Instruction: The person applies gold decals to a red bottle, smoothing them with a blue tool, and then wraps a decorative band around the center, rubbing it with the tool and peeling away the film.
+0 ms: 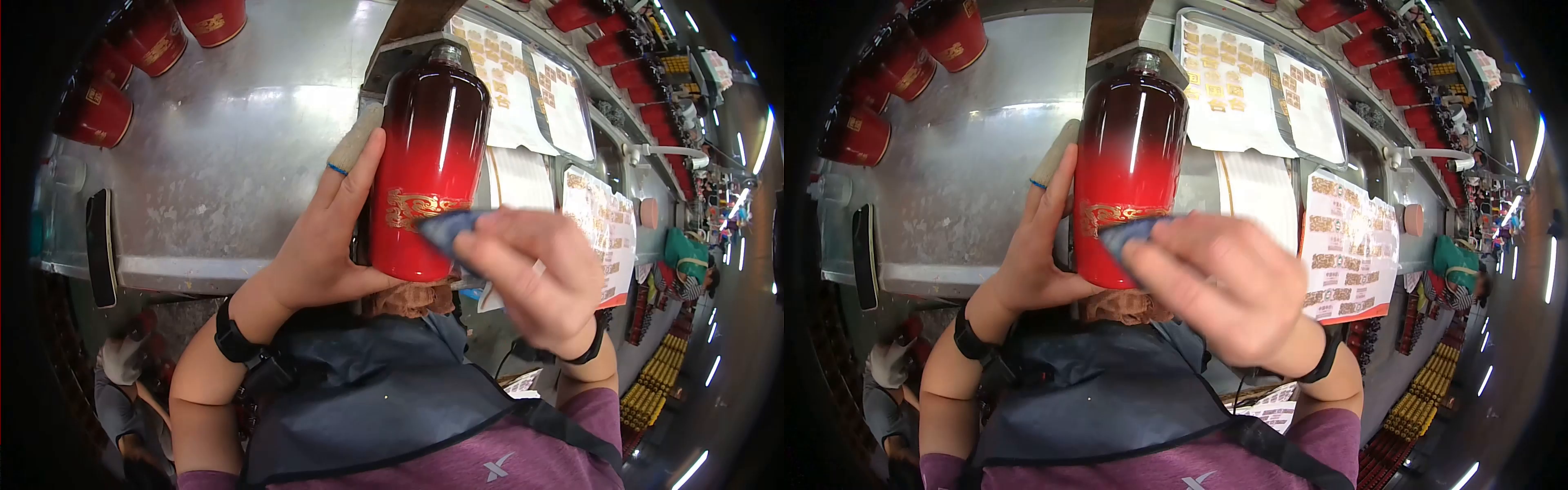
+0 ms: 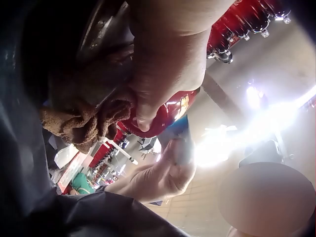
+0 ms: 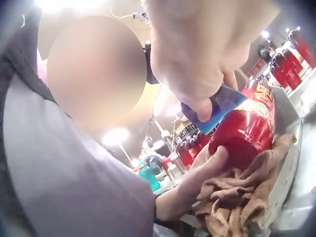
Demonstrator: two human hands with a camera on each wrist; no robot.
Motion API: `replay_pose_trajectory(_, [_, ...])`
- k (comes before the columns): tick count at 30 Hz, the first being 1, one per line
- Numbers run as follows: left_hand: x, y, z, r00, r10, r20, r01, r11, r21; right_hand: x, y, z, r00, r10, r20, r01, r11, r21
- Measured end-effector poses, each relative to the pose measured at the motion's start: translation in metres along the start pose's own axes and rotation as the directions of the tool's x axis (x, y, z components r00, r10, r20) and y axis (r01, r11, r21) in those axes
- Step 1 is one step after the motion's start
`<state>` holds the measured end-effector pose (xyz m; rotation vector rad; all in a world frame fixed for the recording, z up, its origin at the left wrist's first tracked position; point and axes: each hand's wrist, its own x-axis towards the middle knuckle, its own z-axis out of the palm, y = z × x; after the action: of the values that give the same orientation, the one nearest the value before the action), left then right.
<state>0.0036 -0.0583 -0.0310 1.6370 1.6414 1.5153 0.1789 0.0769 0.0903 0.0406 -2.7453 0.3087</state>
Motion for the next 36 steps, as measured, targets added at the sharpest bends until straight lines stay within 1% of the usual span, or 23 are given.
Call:
replay_pose_trajectory(1, [0.001,0.001,0.0,1.0,0.028,-0.002,-0.028,0.999,0.041,0.0,0.007,-0.001,1.0,0.015,-0.026,-0.016,0.999,-0.043])
replay_pose_trajectory(2, [0.001,0.0,0.0,1.0,0.026,-0.003,-0.026,0.999,0.041,-0.002,0.001,0.003,1.0,-0.031,-0.007,0.031,0.999,-0.022])
replay_pose_trajectory(3, [0.0,-0.001,0.001,1.0,0.018,-0.006,-0.018,1.0,0.007,-0.003,-0.008,0.004,0.996,-0.086,0.025,0.086,0.996,-0.012])
replay_pose_trajectory(5, [-0.001,-0.003,0.001,1.0,0.011,-0.008,-0.011,1.0,-0.023,0.001,-0.002,0.003,0.995,-0.095,-0.01,0.095,0.995,0.036])
replay_pose_trajectory(7, [-0.002,-0.003,0.002,1.0,-0.006,0.014,0.006,0.999,-0.047,-0.005,0.015,0.0,0.996,-0.041,-0.082,0.043,0.999,0.023])
replay_pose_trajectory(8, [-0.002,-0.004,0.002,1.0,-0.006,0.011,0.006,0.999,-0.046,-0.003,0.015,-0.004,0.997,-0.025,-0.071,0.028,0.999,0.032])
replay_pose_trajectory(10, [-0.003,-0.005,0.001,0.99,-0.102,0.101,0.114,0.986,-0.119,-0.004,0.01,0.003,0.997,-0.053,-0.063,0.054,0.998,0.013])
replay_pose_trajectory(11, [-0.002,-0.007,0.001,0.99,-0.103,0.099,0.114,0.987,-0.115,-0.003,0.007,0.007,0.995,-0.083,-0.057,0.083,0.997,-0.009])
replay_pose_trajectory(12, [-0.002,-0.009,0.001,0.995,-0.058,0.079,0.062,0.997,-0.046,-0.003,-0.001,0.009,0.994,-0.094,-0.063,0.094,0.996,-0.009])
replay_pose_trajectory(13, [-0.002,-0.009,0.002,0.998,-0.013,0.068,0.012,1.0,0.021,-0.008,-0.008,0.009,0.993,-0.115,-0.016,0.115,0.993,-0.038])
replay_pose_trajectory(15, [-0.002,-0.007,0.001,0.996,-0.043,0.081,0.043,0.999,0.009,-0.01,-0.015,0.001,0.988,-0.141,0.062,0.137,0.988,0.071])
replay_pose_trajectory(17, [-0.001,-0.006,0.002,0.993,-0.073,0.098,0.074,0.997,-0.009,-0.011,-0.015,-0.006,0.996,-0.082,0.023,0.081,0.996,0.044])
replay_pose_trajectory(18, [-0.001,-0.007,0.002,0.994,-0.063,0.094,0.064,0.998,-0.003,-0.011,-0.013,-0.008,0.999,-0.032,-0.017,0.033,0.999,0.021])
replay_pose_trajectory(19, [-0.001,-0.008,0.002,0.995,-0.053,0.089,0.053,0.999,0.004,-0.01,-0.01,-0.009,0.998,-0.034,-0.058,0.031,0.998,-0.06])
replay_pose_trajectory(20, [0.0,-0.006,0.002,0.995,-0.054,0.088,0.054,0.999,0.005,-0.009,-0.007,-0.009,0.998,-0.015,-0.057,0.011,0.997,-0.075])
replay_pose_trajectory(22, [0.003,-0.001,0.003,1.0,0.001,-0.027,0.001,0.997,0.079,-0.009,-0.007,-0.007,0.998,0.005,-0.058,-0.01,0.996,-0.086])
replay_pose_trajectory(23, [0.003,-0.001,0.004,1.0,-0.002,-0.027,0.004,0.997,0.081,-0.01,-0.008,-0.004,0.999,-0.008,-0.033,0.005,0.997,-0.077])
replay_pose_trajectory(25, [0.002,-0.002,0.007,0.999,-0.019,-0.048,0.018,0.999,-0.03,-0.009,-0.007,-0.001,1.0,-0.023,-0.008,0.022,0.998,-0.062])
replay_pose_trajectory(26, [0.003,-0.002,0.007,0.999,-0.024,-0.048,0.023,0.999,-0.029,-0.008,-0.005,0.0,0.999,0.004,-0.042,-0.007,0.997,-0.077])
replay_pose_trajectory(28, [0.005,0.0,0.004,0.997,0.045,-0.059,-0.043,0.998,0.04,-0.007,0.004,-0.001,0.996,0.027,-0.084,-0.037,0.992,-0.117])
replay_pose_trajectory(33, [0.005,0.001,0.006,0.995,0.047,-0.09,-0.041,0.997,0.065,0.004,-0.007,0.012,0.997,-0.064,-0.031,0.059,0.989,-0.138])
replay_pose_trajectory(35, [0.004,0.001,0.006,0.994,0.035,-0.1,-0.029,0.998,0.061,0.0,-0.011,0.019,0.991,-0.13,-0.038,0.119,0.97,-0.21])
replay_pose_trajectory(36, [0.004,0.001,0.006,0.994,0.037,-0.104,-0.031,0.997,0.066,0.0,-0.018,0.016,0.997,-0.081,-0.005,0.079,0.979,-0.188])
